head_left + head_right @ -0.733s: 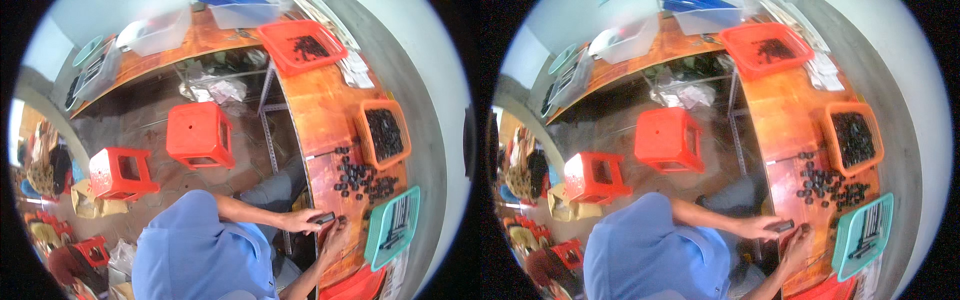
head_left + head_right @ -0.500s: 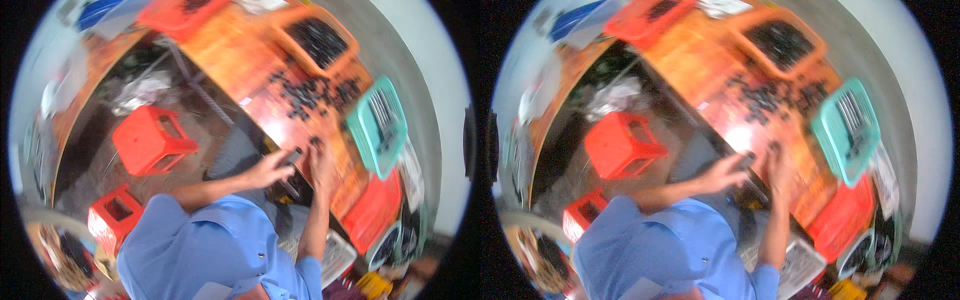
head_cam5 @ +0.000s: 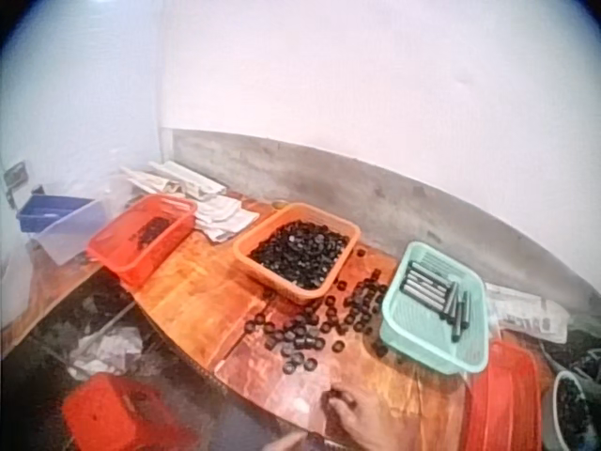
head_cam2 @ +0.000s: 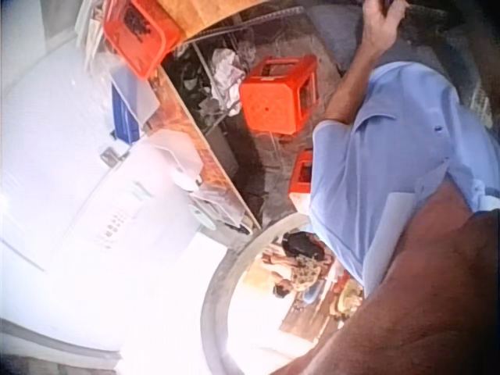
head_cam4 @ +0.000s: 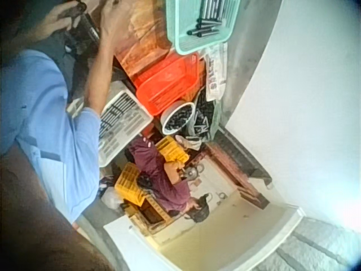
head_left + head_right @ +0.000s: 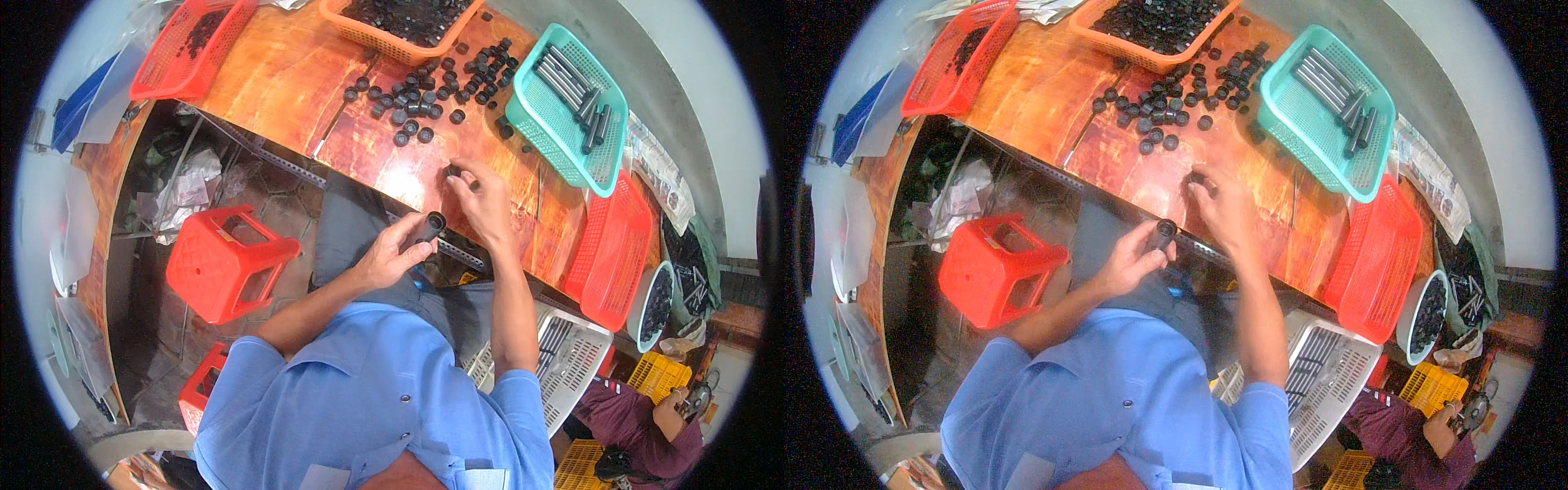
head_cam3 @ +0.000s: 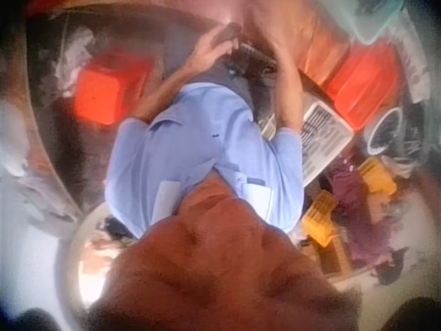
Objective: The person repeatedly picks a metal marker body from a green basket and a black cap from a table, screws the cap onto the body, and places the assembled marker into a white basket. The process is repeated continuously throughout the clip.
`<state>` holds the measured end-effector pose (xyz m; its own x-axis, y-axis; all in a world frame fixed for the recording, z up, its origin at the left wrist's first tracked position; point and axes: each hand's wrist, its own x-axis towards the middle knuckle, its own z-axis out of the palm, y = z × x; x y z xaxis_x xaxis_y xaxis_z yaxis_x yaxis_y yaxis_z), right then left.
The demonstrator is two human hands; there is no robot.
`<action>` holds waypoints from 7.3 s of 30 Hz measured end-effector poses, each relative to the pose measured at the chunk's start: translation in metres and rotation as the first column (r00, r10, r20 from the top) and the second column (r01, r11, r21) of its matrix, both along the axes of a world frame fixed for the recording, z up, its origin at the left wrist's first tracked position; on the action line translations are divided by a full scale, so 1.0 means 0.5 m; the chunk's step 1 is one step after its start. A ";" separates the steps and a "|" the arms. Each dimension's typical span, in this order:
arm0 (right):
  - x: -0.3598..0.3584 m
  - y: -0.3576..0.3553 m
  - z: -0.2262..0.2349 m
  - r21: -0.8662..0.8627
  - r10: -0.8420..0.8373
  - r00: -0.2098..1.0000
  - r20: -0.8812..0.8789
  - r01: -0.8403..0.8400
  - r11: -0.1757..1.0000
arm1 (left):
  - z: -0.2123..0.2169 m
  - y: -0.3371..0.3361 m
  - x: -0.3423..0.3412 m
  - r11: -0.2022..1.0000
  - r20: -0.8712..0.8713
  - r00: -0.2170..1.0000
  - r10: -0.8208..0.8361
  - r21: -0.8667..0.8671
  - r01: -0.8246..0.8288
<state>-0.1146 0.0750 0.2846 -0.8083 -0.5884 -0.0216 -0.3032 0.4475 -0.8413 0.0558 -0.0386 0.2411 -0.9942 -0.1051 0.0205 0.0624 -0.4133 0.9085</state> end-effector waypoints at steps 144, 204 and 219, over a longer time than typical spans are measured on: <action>0.201 0.287 0.066 -0.849 -0.274 0.853 0.445 0.499 0.173 | 0.078 0.224 -0.098 0.540 0.216 0.769 -0.601 -0.600 0.591; 0.220 0.279 0.052 -0.823 -0.483 0.781 0.396 0.536 0.191 | 0.071 0.256 -0.105 0.578 0.205 0.840 -0.502 -0.643 0.502; 0.211 0.266 0.036 -0.739 -0.589 0.620 0.518 0.671 0.057 | 0.027 0.283 -0.122 0.488 0.097 0.933 -0.346 -0.831 0.267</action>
<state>-0.0090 0.2082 0.3024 -0.9050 0.4253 0.0070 -0.2293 -0.4739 -0.8502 -0.0053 0.1029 0.2546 -0.9510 0.3091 0.0024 0.1661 0.5045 0.8473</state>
